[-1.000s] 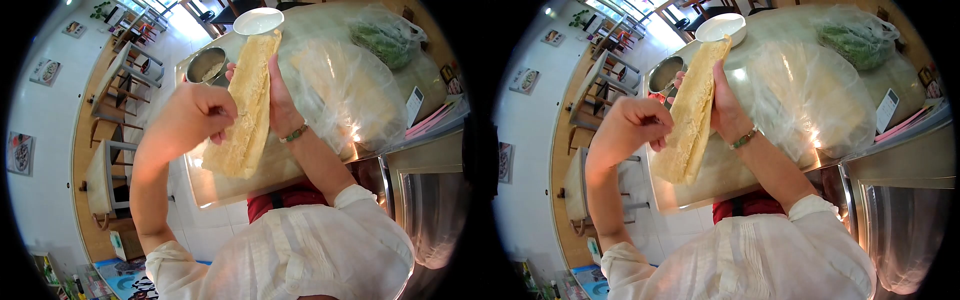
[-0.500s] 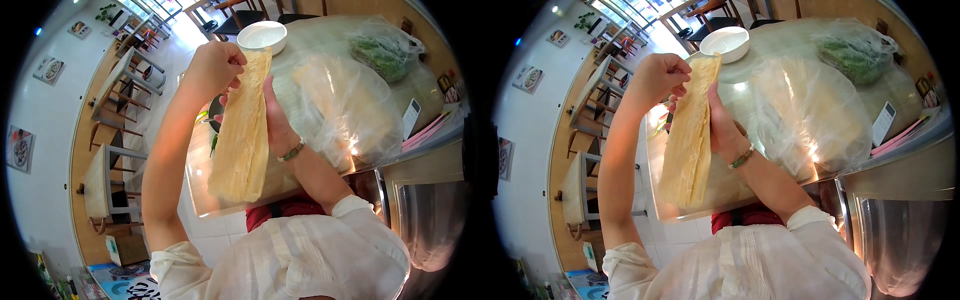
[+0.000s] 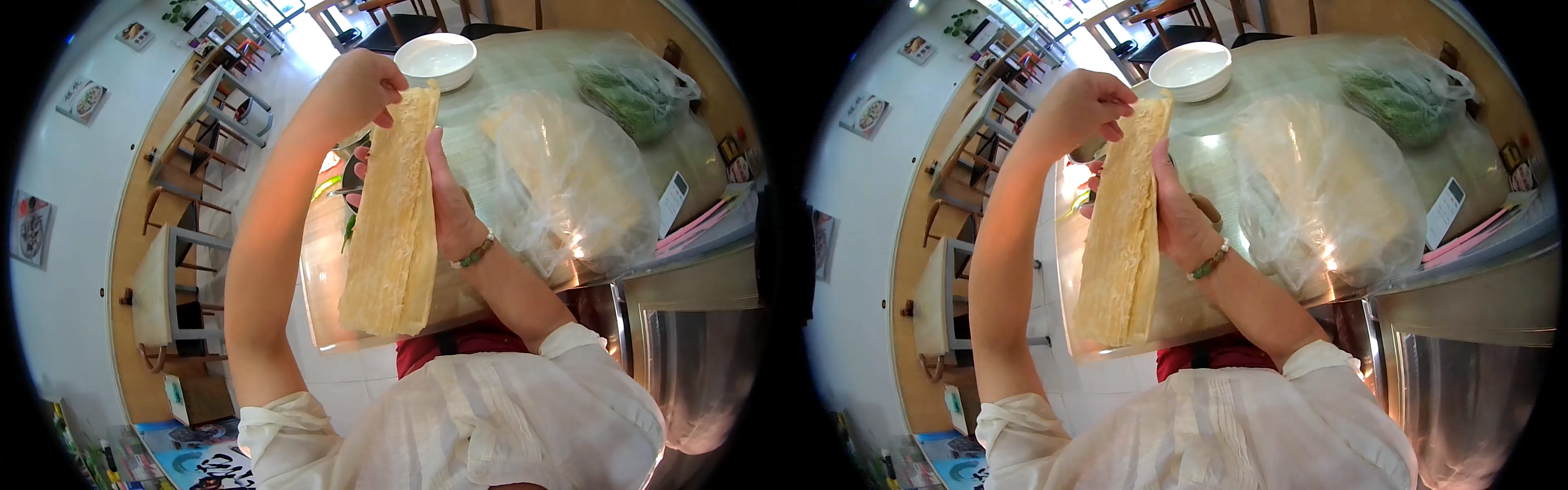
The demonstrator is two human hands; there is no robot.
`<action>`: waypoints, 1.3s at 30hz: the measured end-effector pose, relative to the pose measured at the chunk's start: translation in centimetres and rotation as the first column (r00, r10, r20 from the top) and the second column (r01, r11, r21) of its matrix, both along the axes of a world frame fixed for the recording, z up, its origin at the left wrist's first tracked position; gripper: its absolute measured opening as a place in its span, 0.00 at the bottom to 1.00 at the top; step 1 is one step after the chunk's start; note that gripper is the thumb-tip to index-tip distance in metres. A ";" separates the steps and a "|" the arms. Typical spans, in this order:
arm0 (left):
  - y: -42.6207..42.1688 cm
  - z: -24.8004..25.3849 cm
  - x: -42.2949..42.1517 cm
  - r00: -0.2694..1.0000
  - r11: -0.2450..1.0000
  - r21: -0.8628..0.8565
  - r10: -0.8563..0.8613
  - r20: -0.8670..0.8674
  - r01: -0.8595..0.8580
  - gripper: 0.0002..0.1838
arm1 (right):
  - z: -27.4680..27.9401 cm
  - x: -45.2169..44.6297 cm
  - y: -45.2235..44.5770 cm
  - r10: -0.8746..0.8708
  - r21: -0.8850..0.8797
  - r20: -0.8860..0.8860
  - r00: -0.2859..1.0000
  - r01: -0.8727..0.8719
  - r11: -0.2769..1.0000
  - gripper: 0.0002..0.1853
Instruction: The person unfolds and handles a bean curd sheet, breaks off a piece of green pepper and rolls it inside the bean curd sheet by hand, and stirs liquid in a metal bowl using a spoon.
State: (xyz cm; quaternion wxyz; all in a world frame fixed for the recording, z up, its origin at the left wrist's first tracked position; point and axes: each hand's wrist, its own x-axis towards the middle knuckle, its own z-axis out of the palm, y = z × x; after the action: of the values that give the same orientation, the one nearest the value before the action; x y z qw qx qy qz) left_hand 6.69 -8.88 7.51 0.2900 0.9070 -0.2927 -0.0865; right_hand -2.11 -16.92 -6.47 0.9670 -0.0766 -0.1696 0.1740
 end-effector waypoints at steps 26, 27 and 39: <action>3.2 0.0 -4.0 0.939 0.990 -0.129 -0.090 -0.331 0.049 0.04 | 0.0 1.0 -2.1 -0.199 -0.152 -0.122 0.972 0.180 0.972 0.39; 3.0 -0.5 -4.5 0.923 0.982 -0.154 -0.157 -0.351 0.108 0.04 | -0.1 1.0 -2.1 -0.170 -0.124 -0.087 0.982 0.159 0.979 0.39; 4.3 -0.5 -3.9 0.949 0.948 -0.314 -0.141 -0.280 0.049 0.05 | 0.1 1.3 -2.0 -0.136 -0.031 -0.104 0.985 0.133 0.991 0.44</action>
State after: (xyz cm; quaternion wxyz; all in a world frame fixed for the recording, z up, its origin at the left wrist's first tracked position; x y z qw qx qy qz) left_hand 2.78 -4.59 7.00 0.4619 0.8129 -0.2989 -0.1909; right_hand -0.84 -18.96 -6.40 0.9832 -0.0903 -0.1103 0.1141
